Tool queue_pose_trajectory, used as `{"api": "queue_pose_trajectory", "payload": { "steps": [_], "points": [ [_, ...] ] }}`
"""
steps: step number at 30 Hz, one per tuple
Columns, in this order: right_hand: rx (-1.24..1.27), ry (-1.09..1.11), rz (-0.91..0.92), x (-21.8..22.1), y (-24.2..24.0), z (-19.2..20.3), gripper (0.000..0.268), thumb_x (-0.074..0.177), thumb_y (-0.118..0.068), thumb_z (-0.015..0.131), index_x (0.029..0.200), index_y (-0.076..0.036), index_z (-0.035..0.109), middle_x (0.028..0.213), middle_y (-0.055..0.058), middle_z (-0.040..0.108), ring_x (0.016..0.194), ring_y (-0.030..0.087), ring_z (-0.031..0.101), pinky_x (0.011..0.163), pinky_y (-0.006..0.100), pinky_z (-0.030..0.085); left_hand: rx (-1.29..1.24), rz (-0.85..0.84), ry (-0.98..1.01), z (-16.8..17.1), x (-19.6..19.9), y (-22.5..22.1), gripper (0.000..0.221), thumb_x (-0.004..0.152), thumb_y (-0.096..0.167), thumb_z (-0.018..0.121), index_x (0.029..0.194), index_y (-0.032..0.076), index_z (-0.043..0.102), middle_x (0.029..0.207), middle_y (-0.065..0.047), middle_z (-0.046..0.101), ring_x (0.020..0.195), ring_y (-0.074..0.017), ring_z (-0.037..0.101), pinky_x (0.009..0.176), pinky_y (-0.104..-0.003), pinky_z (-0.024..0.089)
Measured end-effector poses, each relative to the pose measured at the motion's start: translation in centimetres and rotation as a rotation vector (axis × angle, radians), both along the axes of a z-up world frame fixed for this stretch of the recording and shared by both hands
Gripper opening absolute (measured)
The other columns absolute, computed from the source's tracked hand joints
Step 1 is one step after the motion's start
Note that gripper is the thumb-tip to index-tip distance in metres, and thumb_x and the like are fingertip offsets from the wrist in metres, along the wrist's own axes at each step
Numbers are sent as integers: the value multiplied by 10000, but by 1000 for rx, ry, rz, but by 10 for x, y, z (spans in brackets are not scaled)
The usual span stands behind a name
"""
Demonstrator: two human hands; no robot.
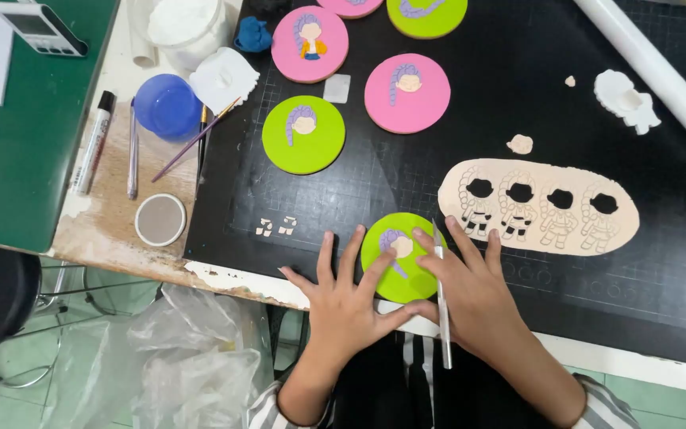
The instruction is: Tracing detailed outlines and patterns onto flat clay figures using a stylus tool and placing small clay accents.
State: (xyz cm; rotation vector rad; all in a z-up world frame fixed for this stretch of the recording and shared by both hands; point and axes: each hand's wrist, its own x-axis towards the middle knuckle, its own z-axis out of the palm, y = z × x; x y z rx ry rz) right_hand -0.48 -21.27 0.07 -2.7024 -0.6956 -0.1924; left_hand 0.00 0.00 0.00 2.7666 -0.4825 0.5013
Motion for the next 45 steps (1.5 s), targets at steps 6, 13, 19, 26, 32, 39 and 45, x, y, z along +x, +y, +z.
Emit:
{"api": "queue_pose_trajectory", "payload": {
  "steps": [6, 13, 19, 26, 32, 39, 45],
  "points": [
    [-48, 107, -19, 3, 3, -3, 694, 883, -588, 663, 1391, -135, 526, 1558, 30, 520, 1569, 369, 245, 1128, 808, 152, 1, 14, 20, -8, -3, 0, 869, 743, 886, 571, 1428, 354, 534, 1576, -48, 492, 1519, -397, 327, 1010, -889, 108],
    [123, 62, -59, -1, 11, 5, 646, 908, -601, 646, 1345, -134, 555, 1521, 87, 570, 1491, 413, 377, 1141, 788, 104, -42, 23, -10, -10, -6, -10, 969, 700, 756, 686, 1536, 328, 450, 1535, -95, 515, 1493, -435, 308, 962, -867, 18],
    [640, -96, -69, -16, -12, 6, 473, 992, -411, 615, 1313, -65, 575, 1406, 133, 657, 1388, 373, 538, 1230, 621, 152, -57, 34, 74, 22, 2, -16, 993, 690, 705, 771, 1525, 257, 473, 1454, -174, 537, 1372, -419, 442, 928, -878, 127],
    [849, -317, -191, -48, -96, -14, 323, 1111, -283, 445, 1274, -13, 518, 1192, 173, 706, 1153, 314, 735, 1064, 425, 624, 112, -262, 203, 33, 29, 13, 950, 825, 740, 649, 1579, 259, 329, 1658, -237, 230, 1407, -394, 392, 1079, -787, 187],
    [985, -332, -384, -58, -122, -19, 351, 1103, -285, 455, 1282, 16, 482, 1134, 263, 657, 1070, 379, 714, 1020, 452, 587, 17, -257, 150, 26, 33, -3, 956, 799, 700, 749, 1565, 281, 360, 1635, -262, 282, 1358, -470, 427, 1101, -692, 316],
    [1038, -329, -287, -61, -134, -44, 442, 1151, -369, 388, 1235, 23, 574, 995, 215, 663, 930, 329, 700, 885, 415, 636, -30, -391, 195, 37, 53, 7, 923, 791, 498, 773, 1564, 249, 336, 1658, -224, 244, 1277, -502, 470, 1031, -615, 439],
    [1042, -355, -359, -63, -126, -39, 472, 1143, -407, 412, 1237, 39, 534, 1053, 223, 614, 934, 328, 665, 881, 456, 636, 33, -299, 334, 73, 96, -2, 1040, 799, 532, 762, 1634, 319, 179, 1654, -257, 257, 1296, -526, 459, 1068, -595, 355]
  ]
}}
